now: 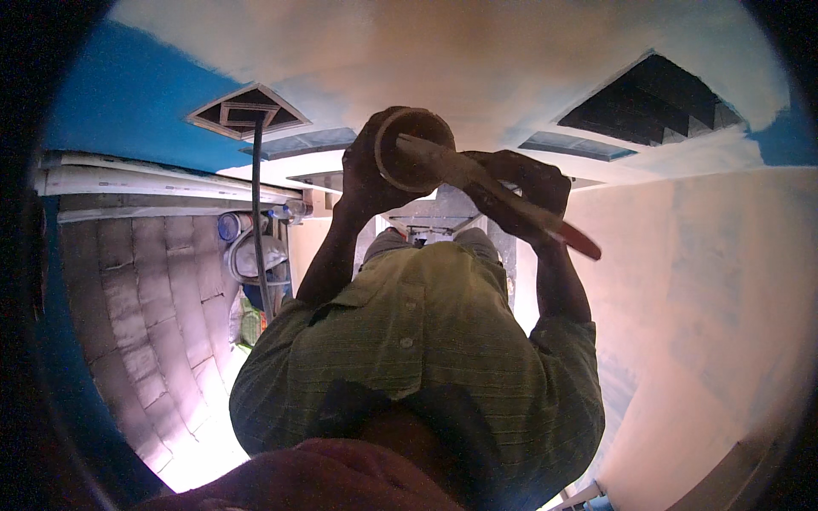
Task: The person paints a blue ceiling white using a paintbrush and a small container. They repeatedly dip the brush into the container and apply white paint to the ceiling surface in broad strokes.
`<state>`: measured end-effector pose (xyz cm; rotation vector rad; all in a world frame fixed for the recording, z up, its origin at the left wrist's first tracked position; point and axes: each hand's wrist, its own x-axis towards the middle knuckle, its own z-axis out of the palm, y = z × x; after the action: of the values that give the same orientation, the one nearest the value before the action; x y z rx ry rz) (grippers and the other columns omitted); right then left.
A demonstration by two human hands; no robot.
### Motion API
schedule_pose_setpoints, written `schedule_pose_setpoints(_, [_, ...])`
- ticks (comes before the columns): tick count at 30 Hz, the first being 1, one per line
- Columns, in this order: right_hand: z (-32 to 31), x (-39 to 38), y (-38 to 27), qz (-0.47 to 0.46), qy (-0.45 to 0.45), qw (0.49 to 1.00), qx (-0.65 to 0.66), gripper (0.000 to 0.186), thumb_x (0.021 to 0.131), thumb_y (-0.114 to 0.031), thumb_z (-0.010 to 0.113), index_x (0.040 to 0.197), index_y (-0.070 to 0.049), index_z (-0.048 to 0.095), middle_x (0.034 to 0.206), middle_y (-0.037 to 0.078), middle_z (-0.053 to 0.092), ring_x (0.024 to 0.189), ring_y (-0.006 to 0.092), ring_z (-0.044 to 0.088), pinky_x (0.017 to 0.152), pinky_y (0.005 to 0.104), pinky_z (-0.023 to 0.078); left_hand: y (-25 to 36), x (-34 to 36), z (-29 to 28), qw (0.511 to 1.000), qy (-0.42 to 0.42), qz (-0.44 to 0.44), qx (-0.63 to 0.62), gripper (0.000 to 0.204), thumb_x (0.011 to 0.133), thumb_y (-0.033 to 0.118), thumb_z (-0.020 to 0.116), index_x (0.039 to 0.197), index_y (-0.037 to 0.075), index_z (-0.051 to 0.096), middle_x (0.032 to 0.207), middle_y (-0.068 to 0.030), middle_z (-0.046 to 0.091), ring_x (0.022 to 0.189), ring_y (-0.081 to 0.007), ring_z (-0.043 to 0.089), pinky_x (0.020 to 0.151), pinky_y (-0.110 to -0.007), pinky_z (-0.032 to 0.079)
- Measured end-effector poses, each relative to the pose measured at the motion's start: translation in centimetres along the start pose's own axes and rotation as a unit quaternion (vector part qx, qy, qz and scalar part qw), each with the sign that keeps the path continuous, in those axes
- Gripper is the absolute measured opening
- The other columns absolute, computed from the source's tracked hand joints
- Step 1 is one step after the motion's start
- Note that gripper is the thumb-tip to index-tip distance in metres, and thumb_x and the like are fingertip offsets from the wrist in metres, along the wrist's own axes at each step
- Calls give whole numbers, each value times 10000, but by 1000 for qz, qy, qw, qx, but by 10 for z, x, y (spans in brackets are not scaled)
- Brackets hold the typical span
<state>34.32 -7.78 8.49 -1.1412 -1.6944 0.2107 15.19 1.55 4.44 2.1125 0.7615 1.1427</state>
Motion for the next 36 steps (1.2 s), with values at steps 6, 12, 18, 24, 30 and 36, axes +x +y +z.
schedule_pose_setpoints(6, [-5, -10, 10, -88, 92, 990, -62, 180, 683, -107, 711, 706, 3, 571, 637, 61, 563, 549, 169, 531, 489, 280, 417, 2, -1, 2, 1000, -11, -19, 21, 770, 479, 255, 828, 1135, 83, 464, 1120, -108, 514, 1022, -286, 523, 856, -378, 446])
schedule_pose_setpoints(12, [-8, -20, 15, -45, 83, 994, -48, 176, 678, -60, 693, 818, 9, 610, 734, 98, 616, 616, 193, 585, 526, 280, 455, 9, 2, 2, 1000, -3, -4, 22, 768, 492, 257, 824, 1145, 77, 462, 1122, -116, 516, 1021, -295, 522, 854, -382, 447])
schedule_pose_setpoints(18, [-11, -25, 16, 1, 111, 994, 5, 136, 699, -53, 679, 806, 15, 628, 749, 103, 625, 632, 169, 587, 546, 252, 452, 9, 5, 8, 1000, -22, -17, 14, 726, 506, 283, 824, 1119, 83, 492, 1095, -111, 531, 1000, -283, 534, 843, -376, 455])
schedule_pose_setpoints(24, [-8, -18, 4, 37, 121, 991, 35, 179, 663, -64, 717, 800, 3, 623, 726, 86, 614, 612, 177, 583, 555, 271, 461, 15, 5, 5, 999, -42, -15, 20, 733, 515, 309, 819, 1126, 92, 479, 1090, -113, 532, 1011, -283, 524, 850, -393, 444])
schedule_pose_setpoints(30, [-15, -26, 3, 7, 92, 995, 25, 189, 655, -45, 724, 788, 6, 599, 738, 77, 606, 633, 139, 569, 565, 274, 458, 24, 8, 9, 999, -27, -23, -4, 737, 508, 345, 822, 1113, 96, 485, 1066, -104, 560, 999, -242, 549, 864, -357, 447])
schedule_pose_setpoints(36, [-9, -23, -3, 66, 125, 987, 81, 184, 653, -45, 729, 764, 3, 591, 724, 78, 603, 622, 130, 559, 559, 268, 451, 25, 15, 2, 997, -58, 24, 38, 725, 519, 321, 823, 1116, 88, 484, 1087, -99, 537, 985, -264, 549, 839, -361, 460])
